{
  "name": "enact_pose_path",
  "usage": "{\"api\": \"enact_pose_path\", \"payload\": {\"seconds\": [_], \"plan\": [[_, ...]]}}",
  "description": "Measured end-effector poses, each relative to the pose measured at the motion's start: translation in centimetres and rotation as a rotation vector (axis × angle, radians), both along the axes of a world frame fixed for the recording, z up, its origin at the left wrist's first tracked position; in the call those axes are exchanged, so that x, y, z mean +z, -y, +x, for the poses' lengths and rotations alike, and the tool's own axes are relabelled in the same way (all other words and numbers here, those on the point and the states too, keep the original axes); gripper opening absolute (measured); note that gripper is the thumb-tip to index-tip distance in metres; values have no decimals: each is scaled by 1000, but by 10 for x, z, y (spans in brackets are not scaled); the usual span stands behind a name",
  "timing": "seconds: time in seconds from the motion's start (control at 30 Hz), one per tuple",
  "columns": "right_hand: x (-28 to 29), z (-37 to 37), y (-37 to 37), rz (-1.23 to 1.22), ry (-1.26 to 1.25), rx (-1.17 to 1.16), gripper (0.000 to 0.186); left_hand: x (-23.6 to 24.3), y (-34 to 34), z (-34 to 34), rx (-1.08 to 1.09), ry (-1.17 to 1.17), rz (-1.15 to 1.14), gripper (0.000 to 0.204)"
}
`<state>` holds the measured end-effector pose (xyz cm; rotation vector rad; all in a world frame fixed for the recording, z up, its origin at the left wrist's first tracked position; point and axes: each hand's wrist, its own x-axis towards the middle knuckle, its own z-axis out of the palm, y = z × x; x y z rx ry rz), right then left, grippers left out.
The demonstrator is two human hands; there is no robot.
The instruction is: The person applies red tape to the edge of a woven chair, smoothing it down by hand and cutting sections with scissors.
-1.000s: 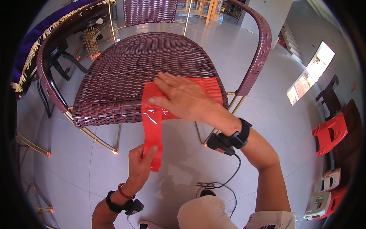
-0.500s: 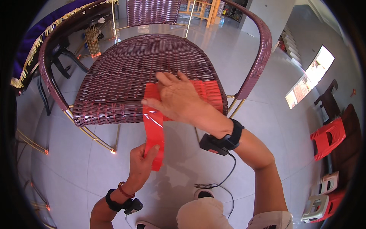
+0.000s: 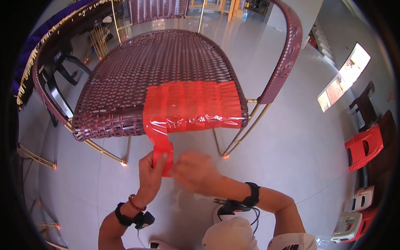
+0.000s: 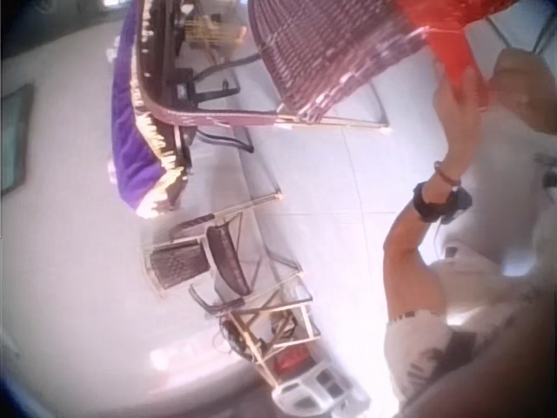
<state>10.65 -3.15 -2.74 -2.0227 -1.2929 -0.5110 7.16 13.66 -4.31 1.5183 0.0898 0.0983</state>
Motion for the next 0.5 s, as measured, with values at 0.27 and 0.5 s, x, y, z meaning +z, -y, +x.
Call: {"api": "enact_pose_path", "payload": {"seconds": [0.27,0.5], "plan": [[-32,21,-11,481,-1113,-133,27,-6,-5,8,71,-52,-35,21],[-29,29,-44,590,-978,-106,31,-28,-3,23,103,100,91,22]]}}
